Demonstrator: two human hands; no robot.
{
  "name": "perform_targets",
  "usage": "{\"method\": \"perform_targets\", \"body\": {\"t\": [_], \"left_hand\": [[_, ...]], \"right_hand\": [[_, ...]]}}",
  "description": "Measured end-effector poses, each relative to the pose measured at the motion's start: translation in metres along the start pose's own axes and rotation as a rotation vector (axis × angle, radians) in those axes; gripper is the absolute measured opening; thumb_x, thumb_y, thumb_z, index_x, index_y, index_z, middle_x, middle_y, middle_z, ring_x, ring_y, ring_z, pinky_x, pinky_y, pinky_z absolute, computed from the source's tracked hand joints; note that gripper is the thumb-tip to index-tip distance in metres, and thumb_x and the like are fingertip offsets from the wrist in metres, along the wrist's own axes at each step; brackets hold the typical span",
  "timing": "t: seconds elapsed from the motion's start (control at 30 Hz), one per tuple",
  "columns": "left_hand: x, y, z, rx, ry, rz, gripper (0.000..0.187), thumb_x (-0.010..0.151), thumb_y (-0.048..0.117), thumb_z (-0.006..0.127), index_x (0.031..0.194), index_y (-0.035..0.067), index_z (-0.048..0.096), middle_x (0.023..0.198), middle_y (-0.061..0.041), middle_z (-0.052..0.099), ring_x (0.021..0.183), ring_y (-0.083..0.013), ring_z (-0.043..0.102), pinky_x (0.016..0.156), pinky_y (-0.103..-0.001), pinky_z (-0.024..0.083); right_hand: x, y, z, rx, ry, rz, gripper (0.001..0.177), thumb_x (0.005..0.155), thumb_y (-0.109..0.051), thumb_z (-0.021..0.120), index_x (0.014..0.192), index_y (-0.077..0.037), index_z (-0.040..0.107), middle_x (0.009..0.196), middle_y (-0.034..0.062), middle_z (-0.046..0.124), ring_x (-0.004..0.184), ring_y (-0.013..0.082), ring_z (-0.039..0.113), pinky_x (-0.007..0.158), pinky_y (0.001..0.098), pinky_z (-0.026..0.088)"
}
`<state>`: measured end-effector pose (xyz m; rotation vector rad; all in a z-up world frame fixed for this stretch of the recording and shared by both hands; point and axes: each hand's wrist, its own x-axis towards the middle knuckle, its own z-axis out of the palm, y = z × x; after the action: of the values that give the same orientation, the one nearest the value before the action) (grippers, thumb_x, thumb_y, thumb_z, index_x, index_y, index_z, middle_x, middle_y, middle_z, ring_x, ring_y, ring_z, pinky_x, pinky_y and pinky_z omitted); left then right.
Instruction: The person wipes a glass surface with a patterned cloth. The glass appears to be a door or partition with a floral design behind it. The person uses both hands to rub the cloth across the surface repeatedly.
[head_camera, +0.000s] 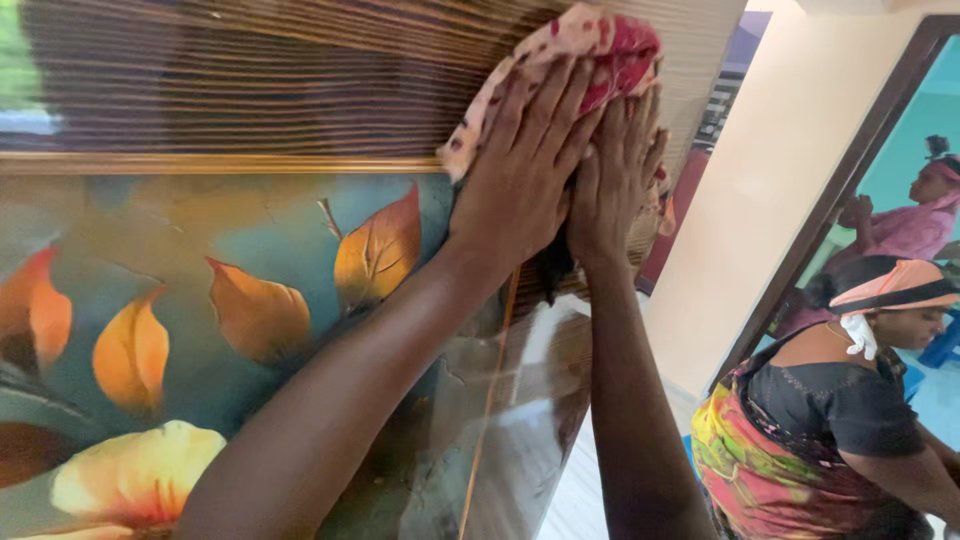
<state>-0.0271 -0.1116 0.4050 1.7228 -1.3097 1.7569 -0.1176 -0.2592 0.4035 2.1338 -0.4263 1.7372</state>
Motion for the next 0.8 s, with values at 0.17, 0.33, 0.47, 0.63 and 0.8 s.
{"method": "perform_targets", "body": {"t": [0.17,0.33,0.47,0.63,0.8], "left_hand": [[0.042,0.038,0.032,0.079,0.077,-0.059,0.065,0.117,0.037,0.038,0.175,0.013,0.025,0.180,-0.012,0.011,0.165,-0.0298,0.004,0.135,-0.051,-0.004],[0.051,0.085,0.063,-0.003,-0.019,0.045,0.065,0.116,0.041,0.029,0.173,0.010,0.022,0.178,-0.010,0.009,0.164,-0.0295,0.005,0.132,-0.050,-0.003],[0.020,0.133,0.090,0.106,-0.122,0.169,0.072,0.109,0.043,0.030,0.170,0.008,0.018,0.176,-0.009,0.007,0.161,-0.0269,0.003,0.130,-0.049,-0.003],[-0.069,0.188,0.112,0.471,-0.182,0.169,0.073,0.106,0.034,0.040,0.168,0.003,0.017,0.176,-0.009,0.009,0.160,-0.0277,0.006,0.131,-0.046,0.004],[-0.183,0.214,0.100,-0.037,-0.273,0.272,0.077,0.096,0.033,0.042,0.164,0.004,0.019,0.173,-0.009,0.012,0.158,-0.0281,0.009,0.128,-0.044,0.002]], "right_hand": [[0.014,0.068,0.017,0.037,0.028,0.068,0.062,0.117,-0.038,0.019,0.171,-0.008,0.023,0.179,0.0113,0.014,0.169,0.0269,0.013,0.140,0.0498,0.003],[-0.026,0.133,0.044,0.077,0.078,0.206,0.062,0.115,-0.039,0.023,0.168,-0.006,0.025,0.177,0.0150,0.016,0.167,0.0307,0.014,0.137,0.0483,0.006],[-0.107,0.157,0.055,0.147,0.106,0.331,0.062,0.114,-0.040,0.028,0.165,-0.003,0.028,0.175,0.0181,0.019,0.165,0.0338,0.017,0.135,0.0467,0.011],[-0.242,0.142,0.066,0.248,0.125,0.462,0.063,0.114,-0.040,0.034,0.162,-0.001,0.031,0.173,0.0220,0.022,0.163,0.0376,0.020,0.133,0.0446,0.018],[-0.378,0.122,0.075,0.090,-0.072,0.435,0.065,0.110,-0.038,0.028,0.163,0.000,0.023,0.171,0.0234,0.021,0.160,0.0437,0.015,0.131,0.0510,0.012]]}}
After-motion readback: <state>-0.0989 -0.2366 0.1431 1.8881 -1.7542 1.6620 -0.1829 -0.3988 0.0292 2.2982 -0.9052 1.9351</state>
